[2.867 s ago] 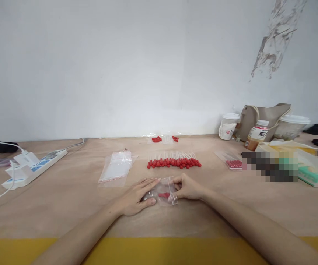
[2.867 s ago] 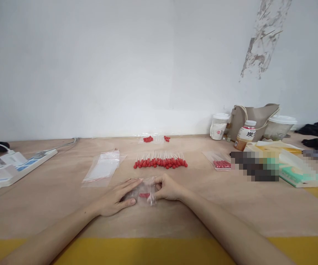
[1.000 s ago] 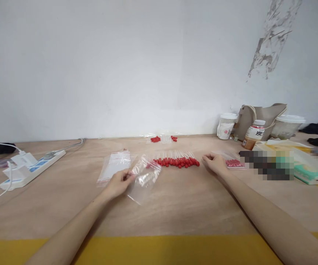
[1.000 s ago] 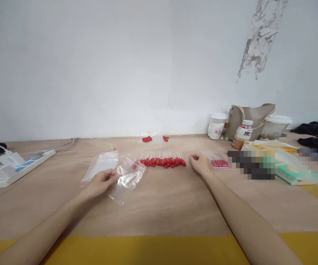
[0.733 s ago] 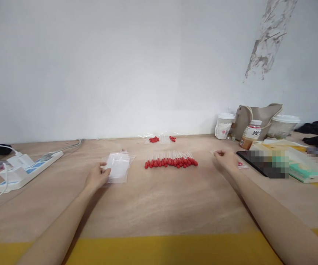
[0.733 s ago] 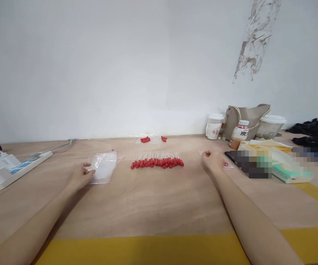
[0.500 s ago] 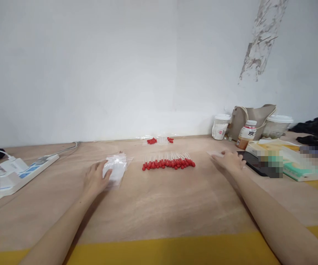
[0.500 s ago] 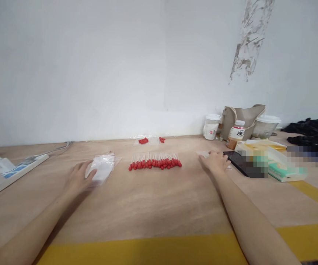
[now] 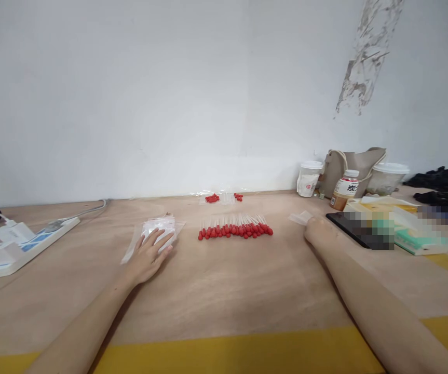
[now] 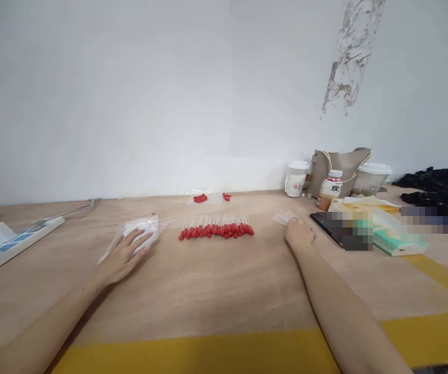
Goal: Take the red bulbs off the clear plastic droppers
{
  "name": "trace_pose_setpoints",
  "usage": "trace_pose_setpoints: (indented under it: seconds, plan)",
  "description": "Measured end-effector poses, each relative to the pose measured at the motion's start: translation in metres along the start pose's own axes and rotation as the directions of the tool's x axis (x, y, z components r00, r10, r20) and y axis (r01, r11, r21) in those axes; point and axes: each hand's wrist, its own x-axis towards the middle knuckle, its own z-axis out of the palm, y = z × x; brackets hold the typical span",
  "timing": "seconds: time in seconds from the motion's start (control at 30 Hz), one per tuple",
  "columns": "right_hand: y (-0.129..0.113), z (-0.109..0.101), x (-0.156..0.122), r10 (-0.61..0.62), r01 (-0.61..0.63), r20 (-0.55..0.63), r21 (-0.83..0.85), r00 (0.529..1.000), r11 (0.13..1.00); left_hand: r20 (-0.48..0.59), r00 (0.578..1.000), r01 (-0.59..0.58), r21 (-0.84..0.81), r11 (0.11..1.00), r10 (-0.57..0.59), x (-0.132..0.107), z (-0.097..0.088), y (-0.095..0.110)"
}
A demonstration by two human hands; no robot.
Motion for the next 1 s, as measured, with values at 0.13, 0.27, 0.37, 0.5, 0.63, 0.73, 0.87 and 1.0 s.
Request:
trace_pose_setpoints:
  seconds: [0.13, 0.27, 0.37, 0.5, 0.63, 0.73, 0.87, 1.0]
  plan:
    - [-0.001, -0.018, -0.002, 0.099, -0.037, -0.205, 0.289, 0.974, 0.957, -0.151, 0.985, -0.115, -0.212, 0.971, 0.084, -0.003, -0.003, 0.028]
    - [-0.034, -0.047, -0.010, 0.125, 0.117, -0.300, 0.671, 0.946, 0.732, -0.083, 0.996, -0.056, -0.518, 0.853, 0.016, -0.005, -0.003, 0.058]
    - [-0.080, -0.053, -0.041, -0.092, -0.020, 0.028, 0.996, 0.995, 0.086, 0.109, 0.992, 0.119, -0.767, 0.631, -0.055, 0.000, 0.000, 0.082]
    - [-0.132, -0.037, -0.101, -0.356, -0.312, 0.223, 0.925, 0.908, -0.217, 0.384, 0.923, 0.384, -0.921, 0.062, -0.014, 0.011, 0.005, 0.121]
    - [-0.144, -0.024, -0.125, -0.463, -0.460, 0.329, 0.864, 0.823, -0.204, 0.442, 0.897, 0.435, -0.886, -0.159, -0.008, 0.021, 0.011, 0.145]
    - [-0.129, -0.023, -0.109, -0.409, -0.418, 0.362, 0.907, 0.838, -0.053, 0.430, 0.900, 0.430, -0.903, 0.006, 0.072, 0.030, 0.015, 0.140]
    - [-0.105, -0.025, -0.081, -0.307, -0.028, 0.159, 0.921, 0.938, 0.389, 0.432, 0.884, 0.380, -0.887, 0.262, 0.179, 0.042, 0.016, 0.125]
    - [-0.102, -0.022, -0.085, -0.505, 0.451, -0.152, 0.706, 0.850, 0.546, 0.371, 0.928, 0.367, -0.889, 0.272, -0.042, 0.045, 0.017, 0.124]
